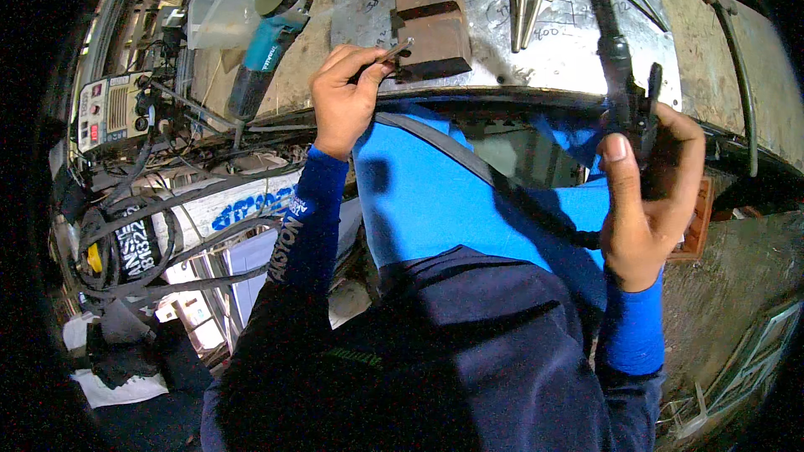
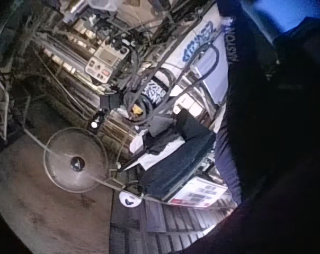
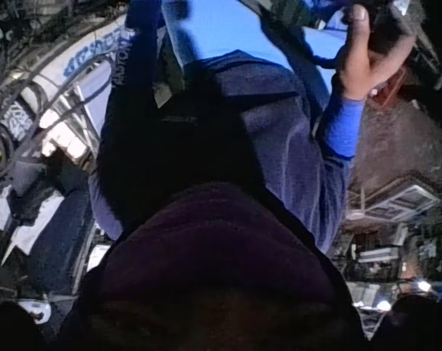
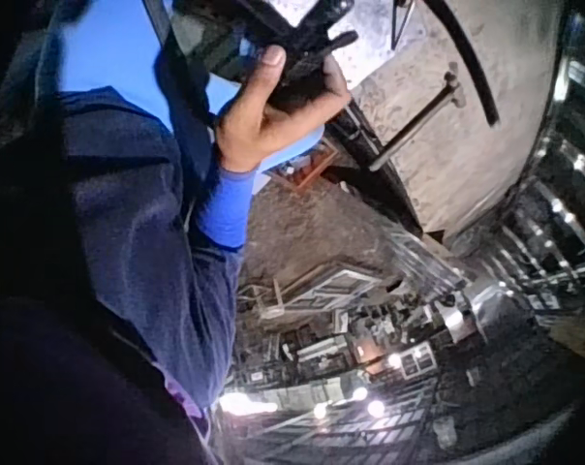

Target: The person welds small metal rods to a metal block using a welding torch, then hammers the welds and grinds the surface with an angle grinder. The person repeats this cycle multiple times on the same block.

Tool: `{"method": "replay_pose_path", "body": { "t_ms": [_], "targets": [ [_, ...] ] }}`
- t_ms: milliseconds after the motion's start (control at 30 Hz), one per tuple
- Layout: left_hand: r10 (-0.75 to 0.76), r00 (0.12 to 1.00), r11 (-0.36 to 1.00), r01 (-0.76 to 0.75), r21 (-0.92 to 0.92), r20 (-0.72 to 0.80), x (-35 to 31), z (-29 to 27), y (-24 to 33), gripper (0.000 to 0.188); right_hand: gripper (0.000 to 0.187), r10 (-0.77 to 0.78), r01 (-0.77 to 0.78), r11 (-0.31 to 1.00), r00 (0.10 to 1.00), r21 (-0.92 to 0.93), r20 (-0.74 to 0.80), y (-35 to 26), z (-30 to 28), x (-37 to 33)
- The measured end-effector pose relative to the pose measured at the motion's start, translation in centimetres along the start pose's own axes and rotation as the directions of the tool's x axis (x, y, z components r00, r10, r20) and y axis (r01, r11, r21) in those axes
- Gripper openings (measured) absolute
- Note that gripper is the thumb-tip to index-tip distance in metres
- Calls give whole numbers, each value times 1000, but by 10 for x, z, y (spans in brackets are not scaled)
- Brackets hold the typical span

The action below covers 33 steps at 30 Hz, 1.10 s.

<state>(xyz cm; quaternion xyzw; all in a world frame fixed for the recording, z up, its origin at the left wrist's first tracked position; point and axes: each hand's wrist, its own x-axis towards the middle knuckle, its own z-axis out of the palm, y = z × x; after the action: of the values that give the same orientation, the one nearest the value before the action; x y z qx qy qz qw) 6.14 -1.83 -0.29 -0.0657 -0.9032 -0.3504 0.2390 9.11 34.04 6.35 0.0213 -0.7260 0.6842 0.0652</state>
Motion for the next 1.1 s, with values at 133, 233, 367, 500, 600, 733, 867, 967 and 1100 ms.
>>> {"method": "replay_pose_path", "body": {
  "t_ms": [133,233,367,500,600,733,867,967,1100],
  "targets": [
    [20,1000,1000,-21,20,20,1,0,-1,15,43,-130,152,918,988,-366,84,-6,-19,18],
    [28,999,999,-29,26,30,2,0,-3,15,52,-26,35,969,999,-245,40,-16,-10,12],
    [23,999,1000,-24,11,25,1,0,-3,15,60,-224,229,941,973,-251,47,-5,12,-3],
    [23,999,999,-24,25,32,2,-1,-1,15,57,-243,265,933,963,-244,116,0,22,-13],
    [31,999,999,-31,15,26,2,-1,-1,15,57,-33,69,984,975,-162,218,-15,27,-15],
    [40,999,999,-40,10,7,2,1,-4,16,59,69,-50,996,961,-78,269,-25,38,-8],
    [33,999,999,-34,-16,-24,2,3,-5,16,58,136,-118,990,942,-75,306,-28,41,4],
    [45,999,999,-45,0,-2,2,1,-3,16,57,107,-95,994,950,-54,293,-24,42,9],
    [42,999,999,-42,-6,10,2,2,-5,16,58,92,-86,996,949,-32,301,-23,43,10]
  ]
}}
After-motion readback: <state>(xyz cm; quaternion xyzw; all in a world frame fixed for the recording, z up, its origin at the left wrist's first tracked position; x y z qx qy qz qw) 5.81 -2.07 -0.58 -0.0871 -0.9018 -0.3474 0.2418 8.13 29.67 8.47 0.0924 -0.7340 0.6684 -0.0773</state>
